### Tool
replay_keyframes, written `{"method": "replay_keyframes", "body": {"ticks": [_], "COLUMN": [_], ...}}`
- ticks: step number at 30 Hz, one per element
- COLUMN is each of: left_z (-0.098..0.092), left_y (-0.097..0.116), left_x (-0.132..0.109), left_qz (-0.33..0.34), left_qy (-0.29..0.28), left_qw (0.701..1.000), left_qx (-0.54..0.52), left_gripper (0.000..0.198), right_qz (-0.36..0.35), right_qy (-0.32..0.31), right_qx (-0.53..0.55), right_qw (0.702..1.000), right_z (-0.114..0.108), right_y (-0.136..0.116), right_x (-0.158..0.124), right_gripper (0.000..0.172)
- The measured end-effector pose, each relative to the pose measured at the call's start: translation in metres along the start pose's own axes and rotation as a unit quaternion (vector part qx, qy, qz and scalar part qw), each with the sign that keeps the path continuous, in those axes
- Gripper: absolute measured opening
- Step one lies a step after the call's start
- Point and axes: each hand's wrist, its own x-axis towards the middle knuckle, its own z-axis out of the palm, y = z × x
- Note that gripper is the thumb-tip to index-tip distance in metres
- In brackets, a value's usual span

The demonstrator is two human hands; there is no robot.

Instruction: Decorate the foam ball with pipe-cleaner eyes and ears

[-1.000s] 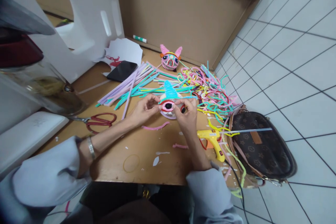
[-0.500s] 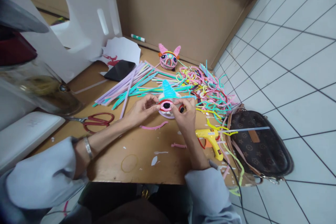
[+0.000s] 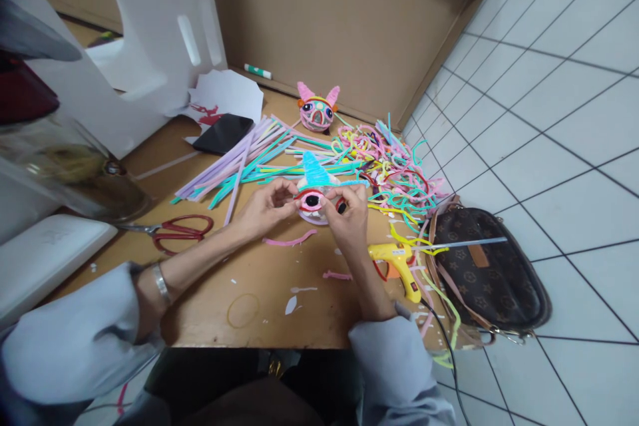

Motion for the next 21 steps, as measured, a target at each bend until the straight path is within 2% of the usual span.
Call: {"method": "replay_keyframes", "body": {"ticks": [9,17,21], "left_z": [0.0002,0.001,0.0007], "left_y": [-0.005,-0.0013,-0.0023], "left_x": [0.001,0.0,0.0012], "left_qz": [0.006,0.001,0.003], "left_qy": [0.016,0.018,0.018], "left_qw": [1.0,1.0,1.0], "left_qx": [-0.001,0.011,0.009], "left_gripper": [0.033,0.035,0.035], "right_qz": [0.005,-0.031,-0.047], "right_qy": [-0.012,0.023,0.015], "right_qx": [0.01,0.025,0.006], "right_qw": [1.0,0.999,0.999], "right_z": [-0.003,0.0013,0.0008], "right_y": [0.0009,0.0062,0.005], "right_x": [0.0003,-0.0038,-0.0037], "right_gripper": [0.013,0.013,0.013]}}
